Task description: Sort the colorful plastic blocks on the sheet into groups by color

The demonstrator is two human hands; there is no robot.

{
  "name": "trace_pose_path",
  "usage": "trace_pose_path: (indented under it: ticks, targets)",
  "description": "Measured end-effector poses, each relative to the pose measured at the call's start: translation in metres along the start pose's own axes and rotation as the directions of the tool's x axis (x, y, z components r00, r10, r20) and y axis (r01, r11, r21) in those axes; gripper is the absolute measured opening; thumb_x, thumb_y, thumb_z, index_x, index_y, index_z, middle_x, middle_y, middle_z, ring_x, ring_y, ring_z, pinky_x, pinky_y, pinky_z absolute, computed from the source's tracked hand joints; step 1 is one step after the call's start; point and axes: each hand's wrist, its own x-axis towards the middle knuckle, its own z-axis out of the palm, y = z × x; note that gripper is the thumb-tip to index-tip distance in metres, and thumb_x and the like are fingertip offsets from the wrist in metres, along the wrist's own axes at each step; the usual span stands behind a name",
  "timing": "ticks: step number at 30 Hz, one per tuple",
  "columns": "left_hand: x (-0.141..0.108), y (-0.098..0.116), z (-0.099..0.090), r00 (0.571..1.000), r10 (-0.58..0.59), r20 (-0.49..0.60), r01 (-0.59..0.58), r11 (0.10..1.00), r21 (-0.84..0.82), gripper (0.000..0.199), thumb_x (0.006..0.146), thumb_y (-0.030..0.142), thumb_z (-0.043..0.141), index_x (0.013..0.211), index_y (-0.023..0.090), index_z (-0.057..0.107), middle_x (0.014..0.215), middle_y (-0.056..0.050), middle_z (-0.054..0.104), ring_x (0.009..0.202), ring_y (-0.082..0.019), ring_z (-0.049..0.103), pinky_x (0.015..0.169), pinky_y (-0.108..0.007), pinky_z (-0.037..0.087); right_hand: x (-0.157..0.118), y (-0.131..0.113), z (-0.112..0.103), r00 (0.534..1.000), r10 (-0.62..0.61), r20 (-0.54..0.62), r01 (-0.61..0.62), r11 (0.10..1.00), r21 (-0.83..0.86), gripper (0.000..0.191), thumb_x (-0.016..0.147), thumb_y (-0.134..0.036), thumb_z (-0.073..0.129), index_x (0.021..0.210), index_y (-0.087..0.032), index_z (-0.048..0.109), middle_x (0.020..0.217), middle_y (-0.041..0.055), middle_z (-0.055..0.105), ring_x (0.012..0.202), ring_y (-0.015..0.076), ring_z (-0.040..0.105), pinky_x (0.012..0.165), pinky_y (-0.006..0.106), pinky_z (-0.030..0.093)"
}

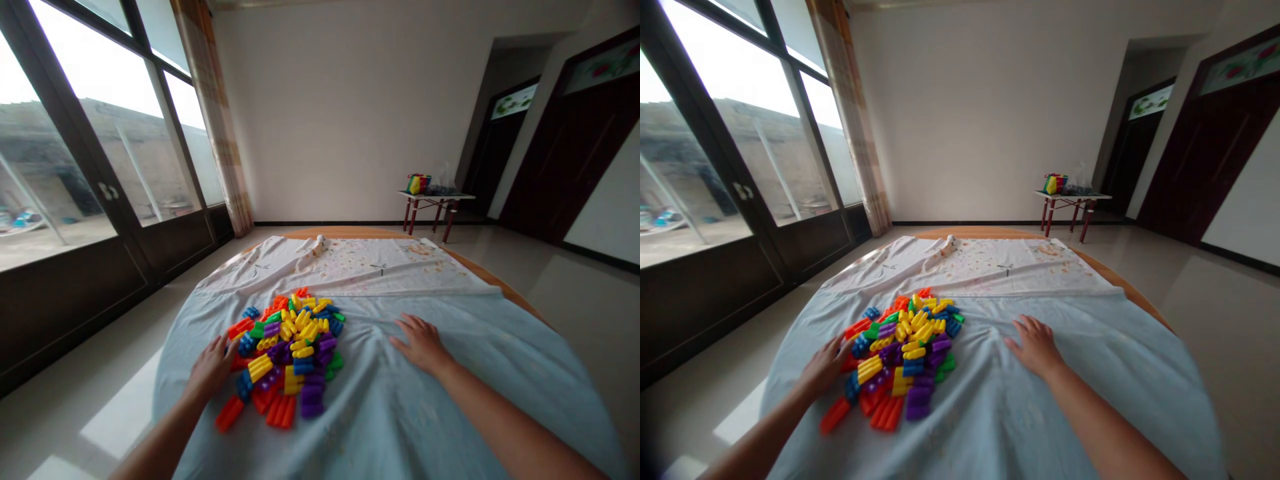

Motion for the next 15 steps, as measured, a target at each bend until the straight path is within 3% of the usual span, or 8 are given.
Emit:
trace_pose_path:
  ticks: [4, 7, 11, 15]
  targets:
    - [-0.004, -0.002, 0.007, 0.999, 0.027, -0.018, -0.027, 1.0, 0.004, 0.056, 0.086, 0.037, 0.025, 0.13, 0.015, 0.051, 0.136, -0.012, 0.052, 0.13, -0.024, 0.043, 0.104, -0.04, 0.038, -0.036, 0.07, 0.017, 0.959, 0.284, 0.003, -0.28, 0.947, -0.159, 0.064, 0.087, -0.059, 0.037, 0.138, -0.022, 0.045, 0.147, 0.0116, 0.037, 0.136, 0.0303, 0.03, 0.107, 0.051, 0.024]
    - [-0.006, -0.004, 0.011, 0.997, 0.058, -0.044, -0.058, 0.998, 0.013, 0.057, 0.085, 0.032, 0.022, 0.13, 0.009, 0.05, 0.139, -0.016, 0.048, 0.132, -0.026, 0.04, 0.105, -0.042, 0.036, -0.047, 0.102, 0.026, 0.93, 0.365, 0.041, -0.352, 0.919, -0.179, 0.069, 0.086, -0.064, 0.031, 0.143, -0.024, 0.037, 0.149, 0.0091, 0.034, 0.137, 0.028, 0.028, 0.108, 0.049, 0.024]
    - [-0.007, -0.005, 0.012, 0.989, 0.122, -0.083, -0.121, 0.993, 0.019, 0.052, 0.081, 0.028, 0.029, 0.124, 0.011, 0.054, 0.137, -0.014, 0.051, 0.131, -0.027, 0.04, 0.106, -0.043, 0.036, -0.044, 0.105, 0.023, 0.92, 0.382, 0.084, -0.364, 0.914, -0.177, 0.069, 0.086, -0.063, 0.03, 0.144, -0.025, 0.034, 0.152, 0.0062, 0.029, 0.14, 0.0258, 0.022, 0.111, 0.046, 0.02]
    - [-0.005, -0.015, 0.006, 0.983, 0.113, -0.141, -0.117, 0.993, -0.016, 0.051, 0.083, 0.028, 0.026, 0.122, 0.013, 0.055, 0.124, -0.013, 0.062, 0.125, -0.028, 0.048, 0.1, -0.044, 0.044, -0.042, 0.107, 0.01, 0.903, 0.415, 0.113, -0.396, 0.904, -0.162, 0.069, 0.088, -0.063, 0.028, 0.145, -0.025, 0.03, 0.152, 0.0072, 0.028, 0.14, 0.0247, 0.022, 0.111, 0.046, 0.019]
